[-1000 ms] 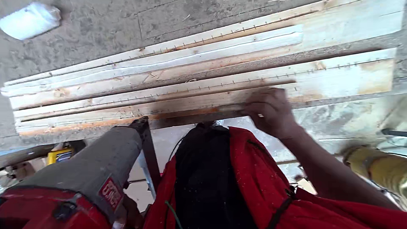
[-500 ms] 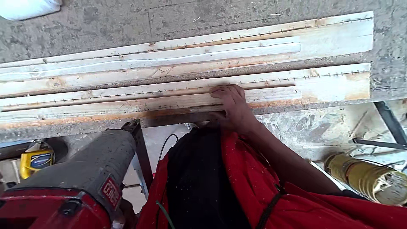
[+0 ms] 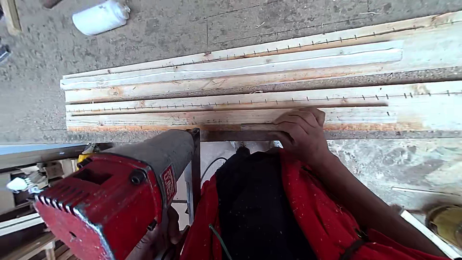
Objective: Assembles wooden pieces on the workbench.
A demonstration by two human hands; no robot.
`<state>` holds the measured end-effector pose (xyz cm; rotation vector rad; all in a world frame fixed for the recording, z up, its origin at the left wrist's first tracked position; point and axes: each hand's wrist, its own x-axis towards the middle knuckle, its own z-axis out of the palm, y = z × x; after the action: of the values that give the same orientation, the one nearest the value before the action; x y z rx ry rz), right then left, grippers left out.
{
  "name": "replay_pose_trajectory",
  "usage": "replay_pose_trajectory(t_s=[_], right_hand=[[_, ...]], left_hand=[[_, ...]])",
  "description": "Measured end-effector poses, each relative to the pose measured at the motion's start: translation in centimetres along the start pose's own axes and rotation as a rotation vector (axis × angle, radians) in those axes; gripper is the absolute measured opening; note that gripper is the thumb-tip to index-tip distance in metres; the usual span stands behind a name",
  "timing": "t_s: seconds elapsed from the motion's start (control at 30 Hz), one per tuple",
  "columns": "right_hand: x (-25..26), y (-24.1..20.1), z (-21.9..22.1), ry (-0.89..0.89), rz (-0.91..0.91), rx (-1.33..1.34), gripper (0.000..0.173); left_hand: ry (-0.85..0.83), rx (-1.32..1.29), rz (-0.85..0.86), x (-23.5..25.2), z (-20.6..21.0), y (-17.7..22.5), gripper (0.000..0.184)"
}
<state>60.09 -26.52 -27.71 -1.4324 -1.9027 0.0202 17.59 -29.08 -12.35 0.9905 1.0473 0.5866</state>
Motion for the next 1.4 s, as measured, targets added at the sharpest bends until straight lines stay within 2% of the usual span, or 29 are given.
replay_pose_trajectory(t_s=[0.13,0.27,0.43,0.53,0.6,0.7,0.9,0.97,1.1,1.3,1.4], right_hand=[[-1.1,1.3,-2.2,-0.016,0.032,0.039,0.015],[-4.4,4.9,-7.6,0.006,0.126,0.089,0.018],[-11.1,13.8,-15.4,0.210,0.457,-0.021,0.044],[-14.1,17.6,-17.7,0.234,0.689,-0.103,0.054],[-14.7,18.2,-18.0,0.255,0.754,-0.104,0.053],[-14.5,19.0,-17.3,0.309,0.670,-0.075,0.047],[-12.7,18.8,-17.2,0.428,0.481,-0.125,0.039],[-12.7,19.2,-17.1,0.440,0.467,-0.136,0.038],[-12.9,19.3,-17.2,0.440,0.452,-0.168,0.037],[-13.2,19.5,-16.9,0.489,0.464,-0.157,0.033],[-13.3,19.7,-16.7,0.511,0.439,-0.159,0.031]], left_hand=[[0.069,0.086,0.005,2.3,2.6,3.0,0.043],[0.092,0.113,-0.046,4.3,3.7,5.2,0.046],[0.139,0.124,-0.150,4.6,5.0,7.5,0.050],[0.136,0.135,-0.132,4.9,7.1,7.2,0.048],[0.100,0.128,-0.125,5.0,9.0,6.9,0.045],[0.029,0.101,-0.146,5.5,11.2,6.5,0.046],[0.089,0.229,-0.255,6.6,12.3,5.9,0.046],[0.035,0.223,-0.247,7.0,13.6,5.9,0.049],[-0.097,0.176,-0.225,7.8,16.1,5.1,0.043],[-0.017,0.252,-0.290,8.6,18.7,4.9,0.042],[-0.121,0.295,-0.243,9.3,22.0,5.3,0.039]])
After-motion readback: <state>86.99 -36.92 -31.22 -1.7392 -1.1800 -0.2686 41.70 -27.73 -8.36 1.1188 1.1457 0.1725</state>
